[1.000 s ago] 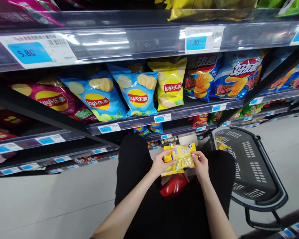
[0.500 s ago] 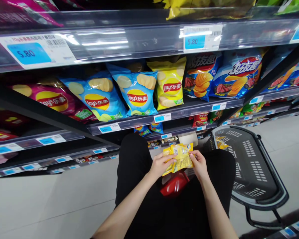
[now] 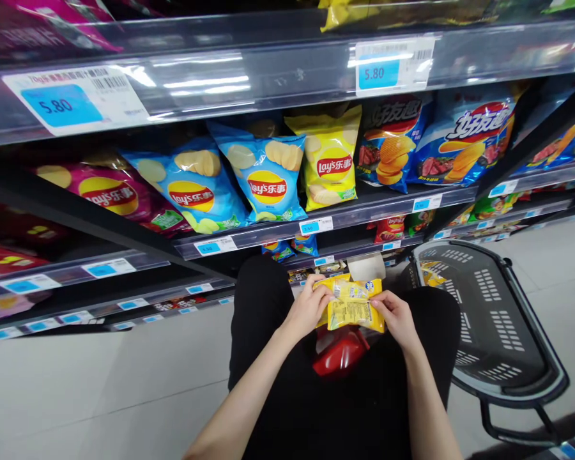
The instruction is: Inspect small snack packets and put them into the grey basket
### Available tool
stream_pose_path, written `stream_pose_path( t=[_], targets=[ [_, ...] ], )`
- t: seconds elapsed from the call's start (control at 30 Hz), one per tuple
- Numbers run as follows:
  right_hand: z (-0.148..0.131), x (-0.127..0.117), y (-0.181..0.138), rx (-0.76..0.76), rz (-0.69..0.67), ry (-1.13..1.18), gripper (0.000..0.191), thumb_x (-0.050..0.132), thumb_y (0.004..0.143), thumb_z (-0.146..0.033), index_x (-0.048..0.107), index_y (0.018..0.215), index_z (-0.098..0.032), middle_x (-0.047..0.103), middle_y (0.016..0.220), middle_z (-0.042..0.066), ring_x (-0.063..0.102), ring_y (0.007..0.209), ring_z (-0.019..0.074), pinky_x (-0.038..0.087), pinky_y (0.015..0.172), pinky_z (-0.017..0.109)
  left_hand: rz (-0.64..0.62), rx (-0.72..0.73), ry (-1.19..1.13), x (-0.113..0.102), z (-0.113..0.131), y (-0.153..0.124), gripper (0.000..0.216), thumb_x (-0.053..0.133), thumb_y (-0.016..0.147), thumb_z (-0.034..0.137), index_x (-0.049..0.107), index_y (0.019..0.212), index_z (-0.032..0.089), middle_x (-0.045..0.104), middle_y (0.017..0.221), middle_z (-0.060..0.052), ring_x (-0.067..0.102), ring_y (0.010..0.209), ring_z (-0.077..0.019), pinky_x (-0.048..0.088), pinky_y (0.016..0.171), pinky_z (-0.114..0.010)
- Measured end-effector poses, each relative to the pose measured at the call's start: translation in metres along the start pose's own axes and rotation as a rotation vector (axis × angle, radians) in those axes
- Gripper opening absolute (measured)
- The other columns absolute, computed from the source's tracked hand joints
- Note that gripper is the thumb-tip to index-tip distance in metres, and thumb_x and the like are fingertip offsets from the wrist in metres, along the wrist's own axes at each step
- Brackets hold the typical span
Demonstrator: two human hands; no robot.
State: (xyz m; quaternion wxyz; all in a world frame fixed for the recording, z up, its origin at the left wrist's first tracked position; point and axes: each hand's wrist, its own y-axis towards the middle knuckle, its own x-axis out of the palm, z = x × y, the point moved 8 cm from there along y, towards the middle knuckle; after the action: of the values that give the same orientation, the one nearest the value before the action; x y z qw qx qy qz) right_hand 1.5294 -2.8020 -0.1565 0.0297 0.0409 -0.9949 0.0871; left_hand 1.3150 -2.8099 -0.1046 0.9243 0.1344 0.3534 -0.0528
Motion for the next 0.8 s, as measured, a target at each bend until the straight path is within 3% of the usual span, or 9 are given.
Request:
stream_pose_path(
  t=[0.33, 0.6, 0.8],
  targets=[
    [-0.001, 0.006, -0.001, 0.016, 0.007, 0.078, 0.029, 0.072, 0.073, -0.042, 0.057, 0.065, -0.019, 0.057, 0.062, -0.001, 0.050, 0.055, 0.0121, 0.039, 0.050, 0.022, -0.143, -0.104, 0.121, 0.007, -0.001, 0.006, 0.019, 0.041, 0.093, 0.025, 0.058, 0.087, 0.017, 0.040, 0.114, -0.009, 0.058, 0.070, -0.0147, 0.052, 0.074, -0.038],
    [0.005, 0.010, -0.006, 0.013, 0.030, 0.228, 0.029, 0.071, 0.076, -0.037, 0.047, 0.089, -0.026, 0.063, 0.074, -0.002, 0.059, 0.062, 0.0148, 0.046, 0.057, 0.025, -0.073, -0.217, -0.189, 0.010, -0.020, 0.001, 0.007, 0.052, 0.087, 0.023, 0.055, 0.081, 0.019, 0.042, 0.111, -0.008, 0.052, 0.107, -0.0233, 0.042, 0.096, -0.040],
    [0.006, 0.015, -0.007, 0.032, 0.017, 0.322, 0.033, 0.071, 0.076, -0.035, 0.043, 0.091, -0.028, 0.062, 0.071, -0.005, 0.059, 0.058, 0.0131, 0.046, 0.055, 0.023, -0.156, -0.209, -0.336, 0.027, -0.030, 0.002, 0.008, 0.061, 0.081, 0.024, 0.064, 0.079, 0.017, 0.051, 0.108, -0.009, 0.052, 0.110, -0.0246, 0.040, 0.098, -0.037]
  ],
)
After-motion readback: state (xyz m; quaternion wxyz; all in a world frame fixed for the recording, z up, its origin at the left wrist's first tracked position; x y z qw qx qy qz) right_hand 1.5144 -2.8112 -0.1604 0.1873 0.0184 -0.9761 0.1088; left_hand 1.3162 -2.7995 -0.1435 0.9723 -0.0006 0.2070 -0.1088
